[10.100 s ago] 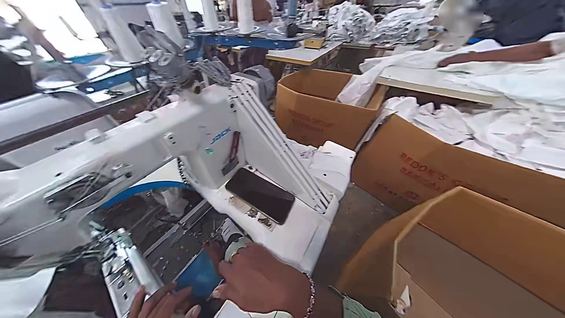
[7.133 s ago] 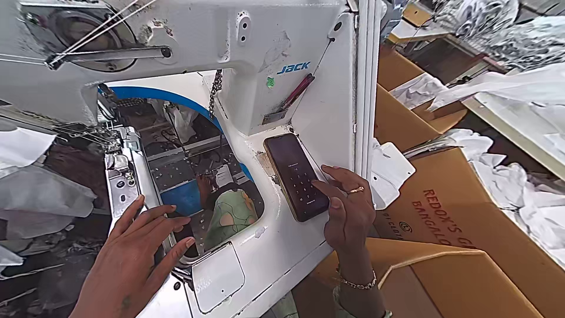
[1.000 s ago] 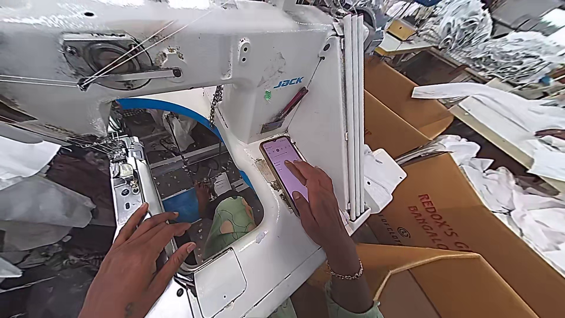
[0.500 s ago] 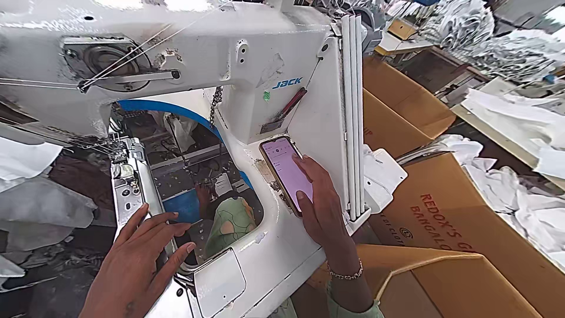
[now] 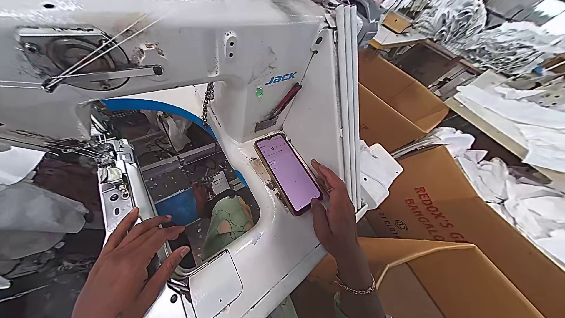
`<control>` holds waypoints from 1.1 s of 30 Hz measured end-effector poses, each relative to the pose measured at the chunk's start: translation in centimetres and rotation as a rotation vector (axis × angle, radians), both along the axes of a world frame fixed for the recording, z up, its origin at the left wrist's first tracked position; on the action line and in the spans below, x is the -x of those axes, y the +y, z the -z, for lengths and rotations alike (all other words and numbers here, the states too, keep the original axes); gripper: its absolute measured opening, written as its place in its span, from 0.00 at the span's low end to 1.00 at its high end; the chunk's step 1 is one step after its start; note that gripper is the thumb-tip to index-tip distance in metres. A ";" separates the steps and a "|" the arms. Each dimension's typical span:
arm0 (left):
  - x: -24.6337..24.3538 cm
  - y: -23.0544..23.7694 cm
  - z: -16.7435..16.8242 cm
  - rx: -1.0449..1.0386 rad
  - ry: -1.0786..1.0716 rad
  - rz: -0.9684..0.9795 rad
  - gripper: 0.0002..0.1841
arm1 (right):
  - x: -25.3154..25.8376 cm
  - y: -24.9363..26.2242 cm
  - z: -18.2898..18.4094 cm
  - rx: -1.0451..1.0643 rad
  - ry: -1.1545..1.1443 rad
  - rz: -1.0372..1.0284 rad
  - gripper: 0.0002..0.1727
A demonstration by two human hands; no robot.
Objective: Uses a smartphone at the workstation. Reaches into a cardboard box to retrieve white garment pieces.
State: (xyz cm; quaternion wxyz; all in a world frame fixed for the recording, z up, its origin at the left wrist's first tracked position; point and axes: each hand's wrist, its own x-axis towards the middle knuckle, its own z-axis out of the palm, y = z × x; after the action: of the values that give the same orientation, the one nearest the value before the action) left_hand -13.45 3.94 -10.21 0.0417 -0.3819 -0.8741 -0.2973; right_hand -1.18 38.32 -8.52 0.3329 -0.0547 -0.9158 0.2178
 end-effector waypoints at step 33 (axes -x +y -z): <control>0.0 0.2 0.0 -0.018 0.013 0.005 0.27 | -0.3 -1.0 0.0 -0.164 0.247 0.257 0.20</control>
State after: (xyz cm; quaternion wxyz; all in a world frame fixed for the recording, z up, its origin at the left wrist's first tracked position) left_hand -13.42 4.10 -10.23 0.0501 -0.3856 -0.8701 -0.3027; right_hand -0.88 37.36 -8.47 0.4712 -0.1166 -0.8682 0.1033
